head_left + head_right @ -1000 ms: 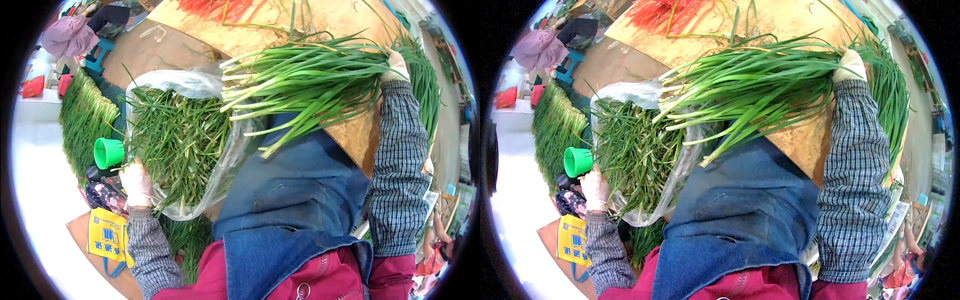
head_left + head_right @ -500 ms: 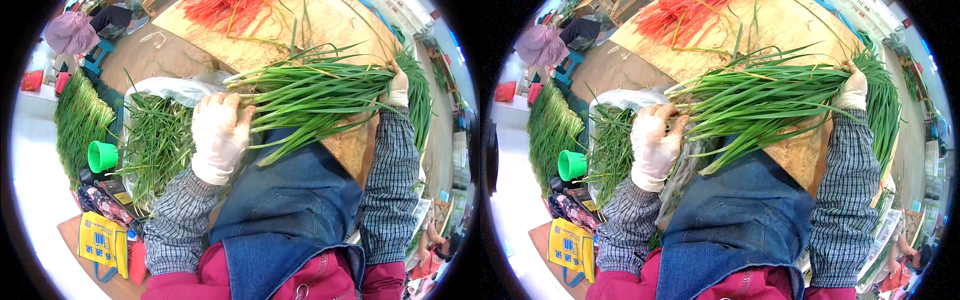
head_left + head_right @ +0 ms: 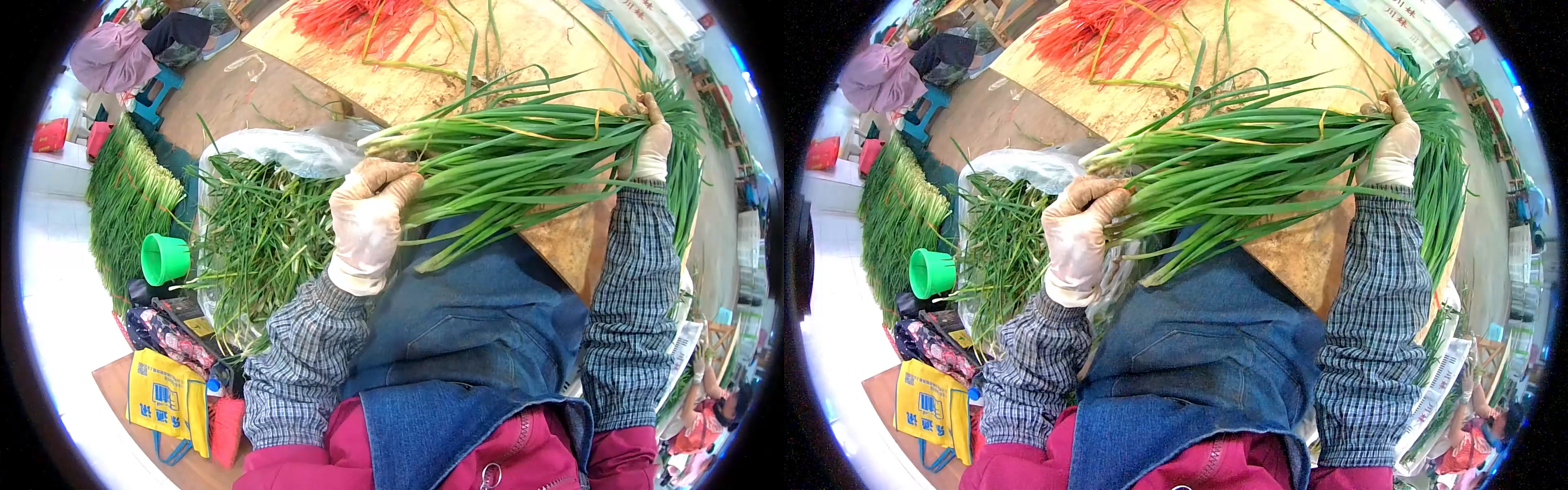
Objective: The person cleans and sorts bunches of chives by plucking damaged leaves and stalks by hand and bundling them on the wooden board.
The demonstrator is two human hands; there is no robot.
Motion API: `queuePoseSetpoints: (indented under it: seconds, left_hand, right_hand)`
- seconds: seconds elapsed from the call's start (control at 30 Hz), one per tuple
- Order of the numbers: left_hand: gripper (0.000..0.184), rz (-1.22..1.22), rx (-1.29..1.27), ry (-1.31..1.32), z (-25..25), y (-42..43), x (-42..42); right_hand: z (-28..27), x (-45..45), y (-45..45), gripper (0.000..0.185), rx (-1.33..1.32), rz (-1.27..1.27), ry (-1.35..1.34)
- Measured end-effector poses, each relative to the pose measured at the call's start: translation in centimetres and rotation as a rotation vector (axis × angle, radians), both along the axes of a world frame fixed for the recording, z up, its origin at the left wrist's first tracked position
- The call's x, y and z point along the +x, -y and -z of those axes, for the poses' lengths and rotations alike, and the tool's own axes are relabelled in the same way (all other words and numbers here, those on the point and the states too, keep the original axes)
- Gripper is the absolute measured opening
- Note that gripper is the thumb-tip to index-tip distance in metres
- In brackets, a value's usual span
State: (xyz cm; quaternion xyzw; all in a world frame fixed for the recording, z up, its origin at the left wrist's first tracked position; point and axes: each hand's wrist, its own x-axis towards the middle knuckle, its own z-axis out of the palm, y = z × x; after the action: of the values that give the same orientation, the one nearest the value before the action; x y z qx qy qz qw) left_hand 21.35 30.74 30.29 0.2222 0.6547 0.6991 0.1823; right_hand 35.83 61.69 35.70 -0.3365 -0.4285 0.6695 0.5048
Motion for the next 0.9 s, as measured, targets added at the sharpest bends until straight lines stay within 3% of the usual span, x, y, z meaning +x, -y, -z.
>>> queuePoseSetpoints:
  seconds: [0.03, 0.07, 0.17, 0.37, 0.43, 0.47, 0.57, 0.63, 0.7, 0.83, 0.9]
  left_hand:
    - [0.01, -0.019, -0.021, 0.006, 0.2, 0.3, 0.1]
    - [0.009, -0.044, -0.069, -0.239, 0.2, 0.7, 0.0]
    - [0.007, -0.221, -0.164, -0.398, 0.3, 3.2, -0.2]
    - [0.005, -0.442, -0.45, -0.199, 1.1, 17.3, -4.7]
    - [0.009, -0.339, -1.143, -0.777, 3.5, 23.9, -7.0]
    - [0.015, -0.123, -1.7, -0.791, 2.9, 24.5, -7.2]
    - [0.017, -0.155, -1.026, -1.201, 1.5, 18.8, -4.7]
    - [0.02, -0.099, -0.601, -1.047, 0.3, 12.4, -2.8]
    - [0.02, -0.007, -0.355, -1.089, -0.3, 6.8, -1.9]
    - [0.023, -0.005, -0.529, -1.234, 0.2, 0.4, -0.9]
    - [0.022, 0.063, -0.484, -1.243, 0.8, -0.5, -1.3]
  right_hand:
    - [-0.1, -0.2, 0.3, 0.013, -0.001, -0.01, -0.021]
    - [-0.2, -0.3, 0.6, 0.013, -0.001, -0.019, -0.041]
    - [-0.7, -0.7, 1.6, 0.014, -0.042, -0.089, -0.1]
    - [-0.3, -0.6, 0.7, 0.013, -0.043, -0.109, -0.193]
    - [-0.3, -0.6, 0.7, 0.012, -0.028, -0.093, -0.165]
    - [-0.4, -0.7, 0.6, 0.012, -0.056, -0.095, -0.214]
    - [-0.1, -0.5, 0.2, 0.012, -0.069, -0.142, -0.247]
    - [-1.4, -1.1, 1.6, 0.021, -0.08, -0.081, -0.189]
    - [-2.1, -1.1, 2.2, 0.022, -0.055, -0.079, -0.181]
    - [-2.9, -1.0, 3.4, 0.023, 0.015, -0.032, -0.125]
    - [-3.0, -0.8, 3.3, 0.022, 0.017, -0.054, -0.133]
